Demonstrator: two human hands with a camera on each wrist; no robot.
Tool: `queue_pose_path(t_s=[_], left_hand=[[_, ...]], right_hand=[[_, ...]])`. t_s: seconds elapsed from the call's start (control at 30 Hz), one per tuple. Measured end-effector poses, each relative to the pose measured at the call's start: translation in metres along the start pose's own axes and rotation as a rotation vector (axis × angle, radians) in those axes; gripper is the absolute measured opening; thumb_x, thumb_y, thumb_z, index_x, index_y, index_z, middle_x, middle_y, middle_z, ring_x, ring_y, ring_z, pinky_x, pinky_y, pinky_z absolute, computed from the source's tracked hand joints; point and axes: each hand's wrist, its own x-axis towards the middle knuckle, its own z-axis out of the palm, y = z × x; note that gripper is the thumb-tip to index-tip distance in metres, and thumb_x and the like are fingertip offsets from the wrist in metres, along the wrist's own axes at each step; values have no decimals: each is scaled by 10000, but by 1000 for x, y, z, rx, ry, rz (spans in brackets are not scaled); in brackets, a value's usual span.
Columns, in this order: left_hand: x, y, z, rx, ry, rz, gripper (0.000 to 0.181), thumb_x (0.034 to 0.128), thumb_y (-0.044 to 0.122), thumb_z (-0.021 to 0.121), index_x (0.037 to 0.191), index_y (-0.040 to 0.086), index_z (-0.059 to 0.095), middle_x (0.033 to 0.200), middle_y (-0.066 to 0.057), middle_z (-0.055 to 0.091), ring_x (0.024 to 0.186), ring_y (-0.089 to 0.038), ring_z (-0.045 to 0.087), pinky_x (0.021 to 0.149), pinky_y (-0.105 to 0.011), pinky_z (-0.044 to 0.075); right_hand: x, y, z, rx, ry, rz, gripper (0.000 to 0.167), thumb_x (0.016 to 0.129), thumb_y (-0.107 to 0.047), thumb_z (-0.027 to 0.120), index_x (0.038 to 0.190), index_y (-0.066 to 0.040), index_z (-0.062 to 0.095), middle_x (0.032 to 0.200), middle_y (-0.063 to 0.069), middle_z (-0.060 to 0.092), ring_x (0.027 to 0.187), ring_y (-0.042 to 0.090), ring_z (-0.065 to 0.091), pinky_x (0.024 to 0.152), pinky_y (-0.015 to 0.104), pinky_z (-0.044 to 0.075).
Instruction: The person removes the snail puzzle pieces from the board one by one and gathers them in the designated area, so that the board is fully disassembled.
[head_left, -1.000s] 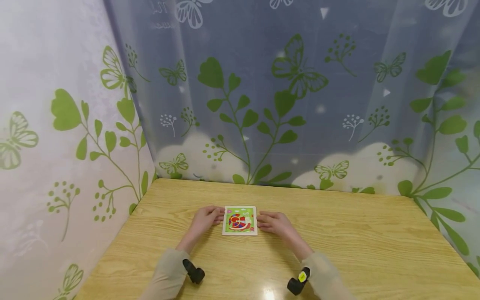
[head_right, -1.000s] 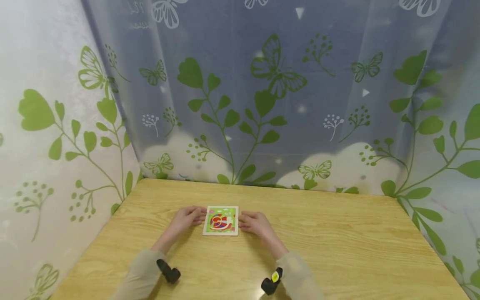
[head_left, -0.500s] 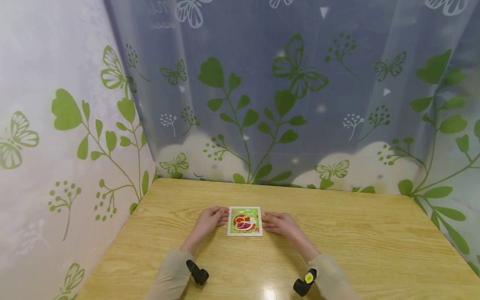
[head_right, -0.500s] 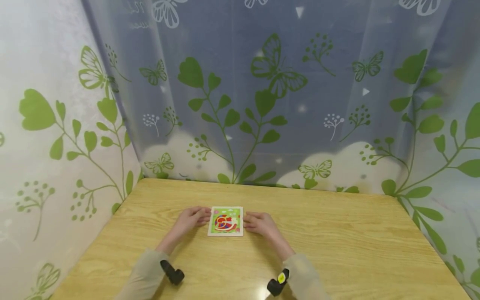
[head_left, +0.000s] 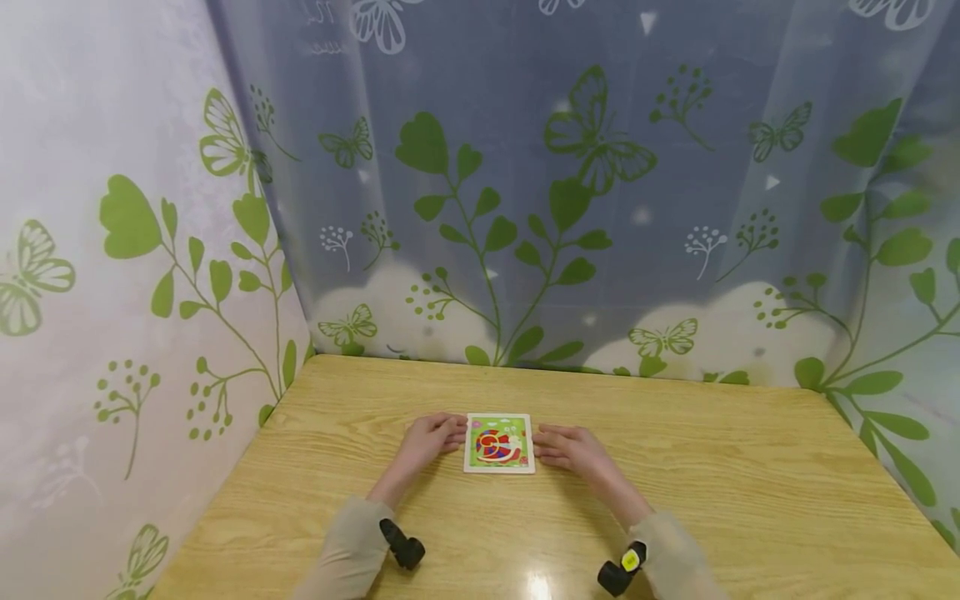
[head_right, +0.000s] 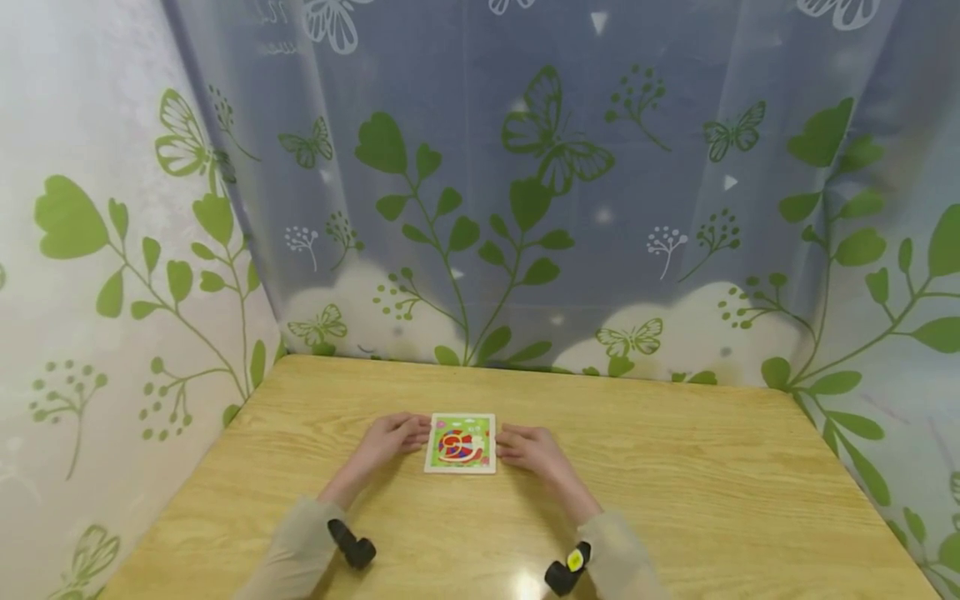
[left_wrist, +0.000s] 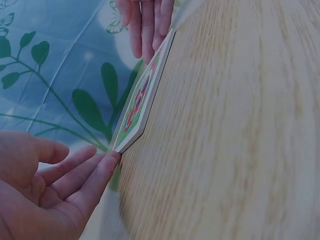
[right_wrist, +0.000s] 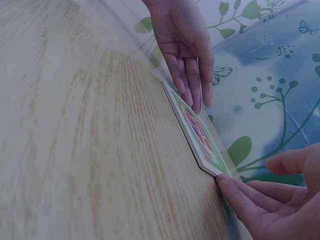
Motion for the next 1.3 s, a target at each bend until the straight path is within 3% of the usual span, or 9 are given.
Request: queue_pose_path(t_s=[0.47,0.67,0.9,1.3], left_hand=[[-5,5,9,7,-42,11,338,1085,110,455,1269,-115,628,1179,-268,692,1068,-326,710,871,-344,601],[-7,6,14,16,-60,35,337,1081,103,462,1268,-126,625,1180,-277,687,1069,-338,707,864,-346,603],[-10,8,20,21,-77,41,332,1081,107,468,1258,-120,632,1175,-276,687,1062,-325,711,863,-362,604],[-15,10,28,-1,-102,32,356,1088,138,461,1288,-116,610,1193,-270,684,1089,-342,697,874,-377,600]], right_hand=[[-11,1,-10,2,-6,9,496,1070,-115,474,1436,207,380,1371,332,557,1178,316,657,992,357,546],[-16,1,-14,-17,-15,9,487,1086,-102,427,1448,213,348,1403,346,513,1232,381,616,1002,370,539],[-21,4,-20,0,-16,21,529,1080,-153,474,1447,209,355,1404,330,527,1212,316,640,1012,373,533],[-28,6,-30,4,-49,-14,493,1093,-101,394,1446,235,318,1416,363,478,1213,320,637,1004,336,533]])
